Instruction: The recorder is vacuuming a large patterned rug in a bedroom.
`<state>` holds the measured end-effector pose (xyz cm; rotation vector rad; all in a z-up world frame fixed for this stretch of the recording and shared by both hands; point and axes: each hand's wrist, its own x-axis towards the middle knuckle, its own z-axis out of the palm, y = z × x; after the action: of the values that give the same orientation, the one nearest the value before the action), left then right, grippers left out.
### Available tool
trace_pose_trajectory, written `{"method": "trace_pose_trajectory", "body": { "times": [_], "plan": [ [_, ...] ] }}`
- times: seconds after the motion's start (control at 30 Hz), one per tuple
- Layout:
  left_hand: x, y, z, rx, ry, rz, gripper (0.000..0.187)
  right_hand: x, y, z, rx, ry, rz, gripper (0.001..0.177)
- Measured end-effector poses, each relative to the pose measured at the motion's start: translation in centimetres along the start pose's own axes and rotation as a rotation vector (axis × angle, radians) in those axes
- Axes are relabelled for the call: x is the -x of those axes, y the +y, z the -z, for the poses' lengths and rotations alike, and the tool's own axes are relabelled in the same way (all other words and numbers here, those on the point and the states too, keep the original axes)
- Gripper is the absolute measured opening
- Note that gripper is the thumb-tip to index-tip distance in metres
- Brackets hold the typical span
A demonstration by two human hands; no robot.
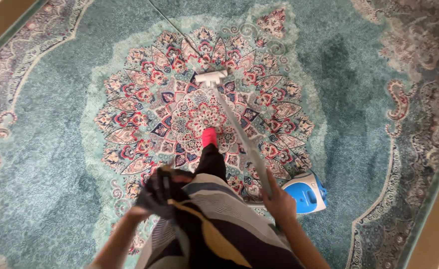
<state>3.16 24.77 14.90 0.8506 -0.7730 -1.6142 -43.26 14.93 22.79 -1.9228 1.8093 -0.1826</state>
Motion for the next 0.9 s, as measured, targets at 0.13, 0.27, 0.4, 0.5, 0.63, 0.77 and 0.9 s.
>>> {"method": "trace_pose_trajectory", "body": {
  "times": [0.13, 0.27, 0.4, 0.5, 0.63, 0.77, 0.9],
  "plan": [
    [3.9, 8.4, -3.9, -0.426, 0.245, -0.086, 0.061, -10.7, -1.7, -3.3, 0.077, 0.073, 0.178, 0.081],
    [1.8, 10.2, -6.1, -0.187, 0.236, -0.157, 0.050, -17.2, -7.1, -3.8, 0.015, 0.234, 0.376, 0.085],
    [-2.5, 14.8, -6.3, 0.003, 0.184, -0.211, 0.042, -15.7, -9.3, -1.0, -0.019, 0.110, 0.262, 0.084],
    [-9.5, 17.1, -6.5, 0.152, 0.090, -0.244, 0.039, -15.1, -7.0, -0.4, -0.126, 0.205, 0.323, 0.087],
    [-19.9, 19.9, -8.7, 0.312, -0.031, -0.281, 0.039, -13.8, -6.1, 2.1, -0.075, 0.009, 0.089, 0.094],
    [-30.5, 12.6, -13.6, -0.049, -0.310, 0.294, 0.051, -14.0, -7.5, 0.1, -0.128, 0.018, -0.041, 0.085],
    [-32.7, 6.1, -13.2, -0.078, -0.096, 0.578, 0.038, -17.3, -12.9, -0.4, -0.179, 0.102, -0.002, 0.081]
  ]
}}
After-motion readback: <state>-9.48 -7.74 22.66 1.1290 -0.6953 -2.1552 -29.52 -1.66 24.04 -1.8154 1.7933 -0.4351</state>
